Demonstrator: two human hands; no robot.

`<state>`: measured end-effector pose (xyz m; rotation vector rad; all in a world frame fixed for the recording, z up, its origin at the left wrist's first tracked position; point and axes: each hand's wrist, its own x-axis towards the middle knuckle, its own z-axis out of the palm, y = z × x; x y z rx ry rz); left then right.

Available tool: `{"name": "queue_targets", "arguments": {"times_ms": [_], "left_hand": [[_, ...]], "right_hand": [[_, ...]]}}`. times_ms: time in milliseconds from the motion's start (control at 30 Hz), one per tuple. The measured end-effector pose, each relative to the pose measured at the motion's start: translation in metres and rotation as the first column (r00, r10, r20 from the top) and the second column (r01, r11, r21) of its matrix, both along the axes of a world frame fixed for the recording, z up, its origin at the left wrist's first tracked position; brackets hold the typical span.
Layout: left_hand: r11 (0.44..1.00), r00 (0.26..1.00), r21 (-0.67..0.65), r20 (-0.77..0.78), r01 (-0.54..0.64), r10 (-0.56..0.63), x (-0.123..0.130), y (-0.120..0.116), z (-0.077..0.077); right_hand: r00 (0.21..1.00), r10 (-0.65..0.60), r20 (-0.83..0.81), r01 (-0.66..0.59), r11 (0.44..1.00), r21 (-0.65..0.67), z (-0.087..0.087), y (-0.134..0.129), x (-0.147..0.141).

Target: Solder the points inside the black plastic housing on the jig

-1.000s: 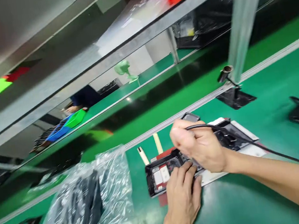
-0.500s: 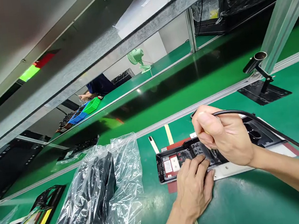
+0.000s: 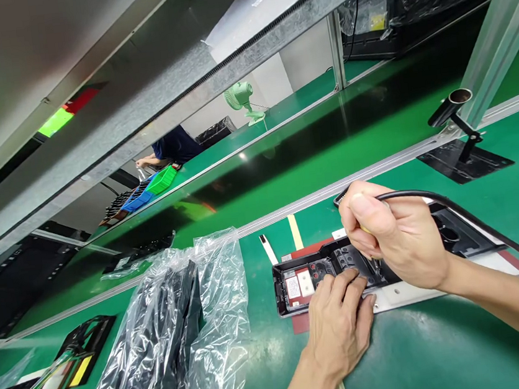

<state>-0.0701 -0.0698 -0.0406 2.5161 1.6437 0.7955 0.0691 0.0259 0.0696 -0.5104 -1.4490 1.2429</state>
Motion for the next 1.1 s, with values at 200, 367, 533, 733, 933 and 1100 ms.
{"name": "queue_targets", "arguments": {"times_ms": [200,367,533,733,933,1100], "left_hand": [[1.000,1.000,-0.012,0.012,0.000,0.000,-0.0002,0.0000,0.0001],[1.000,1.000,-0.016,0.014,0.001,-0.001,0.0001,-0.0004,0.0005],[1.000,1.000,-0.010,0.012,0.001,-0.001,0.0008,-0.0008,0.0009],[1.000,1.000,-0.002,-0.001,-0.005,0.005,0.0006,-0.0010,-0.0011],[1.000,1.000,0.017,-0.012,-0.012,0.012,0.0007,-0.0001,-0.0027],[1.000,1.000,0.004,-0.016,-0.017,0.017,0.0011,0.0003,-0.0028]], "right_hand": [[1.000,-0.008,-0.001,0.008,1.000,0.002,-0.0005,0.0000,-0.0001],[1.000,-0.004,-0.004,0.004,1.000,0.003,-0.0008,-0.0004,-0.0002],[1.000,-0.001,0.000,0.001,1.000,-0.002,-0.0014,-0.0001,-0.0003],[1.000,0.004,-0.001,-0.004,1.000,0.002,-0.0035,0.0013,0.0011],[0.999,-0.017,-0.029,0.019,0.999,0.039,-0.0039,0.0010,0.0008],[0.999,0.006,-0.032,-0.005,0.999,0.033,-0.0031,0.0012,0.0009]]}}
